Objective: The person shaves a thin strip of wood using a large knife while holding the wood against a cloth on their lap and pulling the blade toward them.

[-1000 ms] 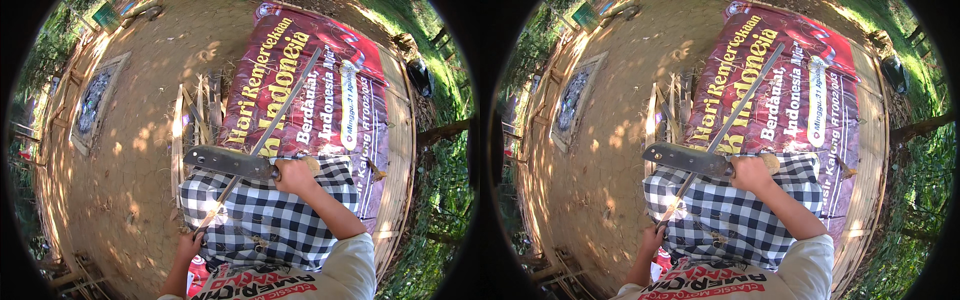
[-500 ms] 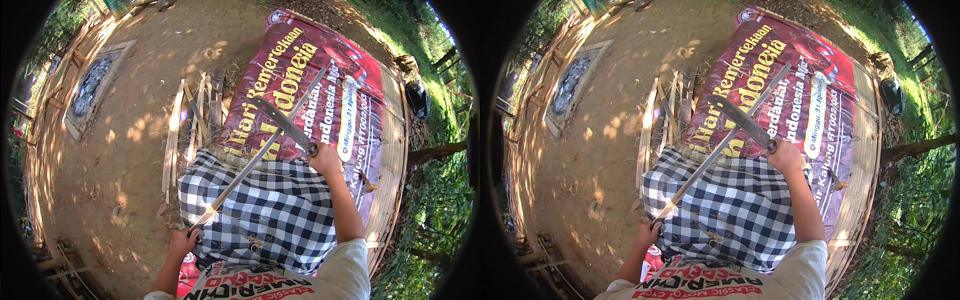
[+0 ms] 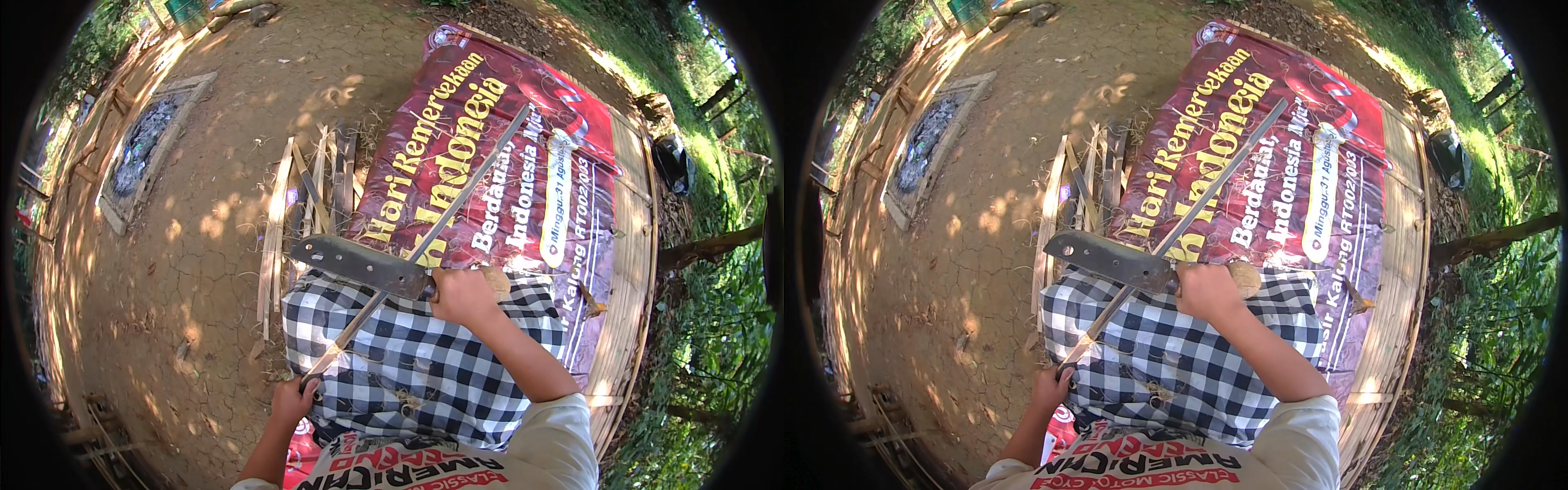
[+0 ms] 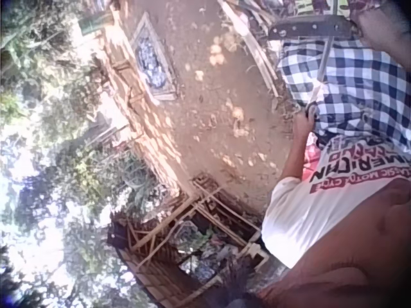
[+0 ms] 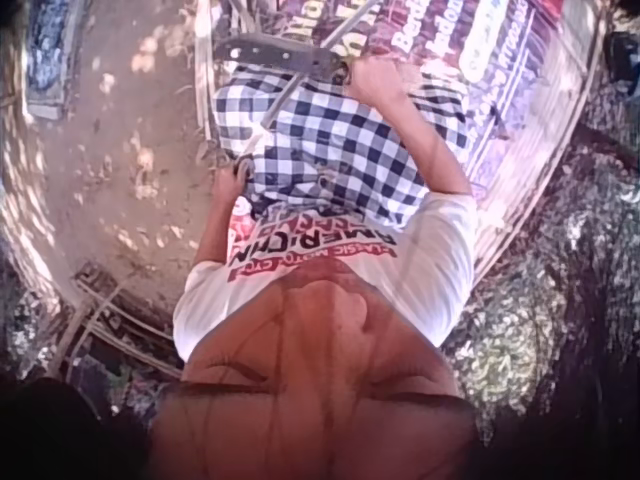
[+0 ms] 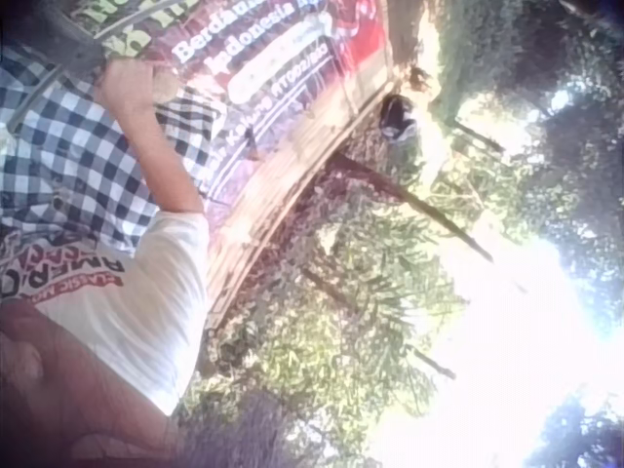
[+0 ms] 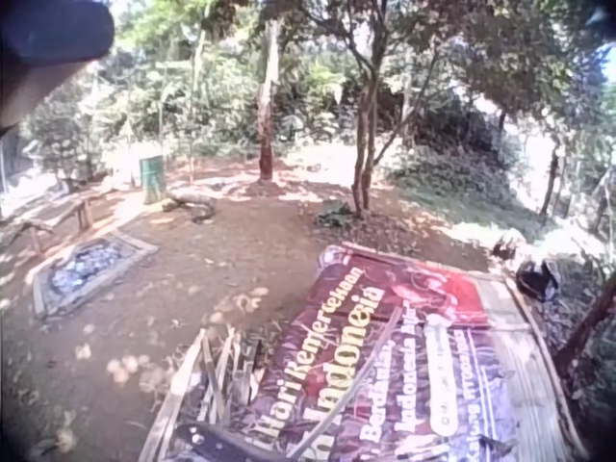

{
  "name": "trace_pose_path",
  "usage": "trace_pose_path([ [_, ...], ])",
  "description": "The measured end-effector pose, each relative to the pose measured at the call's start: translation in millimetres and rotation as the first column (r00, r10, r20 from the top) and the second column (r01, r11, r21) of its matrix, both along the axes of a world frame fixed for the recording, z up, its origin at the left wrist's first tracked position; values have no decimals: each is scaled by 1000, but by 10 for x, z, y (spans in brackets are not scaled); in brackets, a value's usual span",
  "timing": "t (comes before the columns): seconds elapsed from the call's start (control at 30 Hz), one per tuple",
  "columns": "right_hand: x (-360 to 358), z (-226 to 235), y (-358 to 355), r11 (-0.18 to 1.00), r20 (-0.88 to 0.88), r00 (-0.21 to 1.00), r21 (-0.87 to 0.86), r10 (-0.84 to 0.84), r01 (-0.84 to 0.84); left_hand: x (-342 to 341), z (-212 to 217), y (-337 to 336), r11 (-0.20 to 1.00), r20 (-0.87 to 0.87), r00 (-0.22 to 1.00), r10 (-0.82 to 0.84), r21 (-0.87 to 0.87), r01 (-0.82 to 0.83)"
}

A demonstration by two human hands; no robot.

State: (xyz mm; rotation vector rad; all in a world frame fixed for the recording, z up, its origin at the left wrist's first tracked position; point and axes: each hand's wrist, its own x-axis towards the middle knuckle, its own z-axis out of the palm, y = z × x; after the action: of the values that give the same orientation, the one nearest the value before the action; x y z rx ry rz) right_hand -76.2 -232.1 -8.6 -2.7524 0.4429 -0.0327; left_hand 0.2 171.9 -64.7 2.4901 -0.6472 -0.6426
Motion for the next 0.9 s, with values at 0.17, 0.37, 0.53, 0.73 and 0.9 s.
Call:
trace_pose_path([
  [0.17,100,-5,-94,1000,-66,998,-28,6,-8,-32,-25,22,999,29,999,24,45,-25],
  [0.37,79,-56,-453,990,-121,982,-14,-143,143,-52,44,5,998,108,994,-32,50,27],
  [0.53,97,-167,-528,992,-68,991,-57,-115,111,-59,141,-53,997,135,990,-32,68,23],
  [0.73,125,-31,-809,944,-211,930,-199,-302,262,-91,118,-19,998,138,990,-18,60,10],
  [0.9,-130,83,-1306,855,-134,849,-184,-511,486,-9,160,-75,990,115,993,-18,140,2],
])
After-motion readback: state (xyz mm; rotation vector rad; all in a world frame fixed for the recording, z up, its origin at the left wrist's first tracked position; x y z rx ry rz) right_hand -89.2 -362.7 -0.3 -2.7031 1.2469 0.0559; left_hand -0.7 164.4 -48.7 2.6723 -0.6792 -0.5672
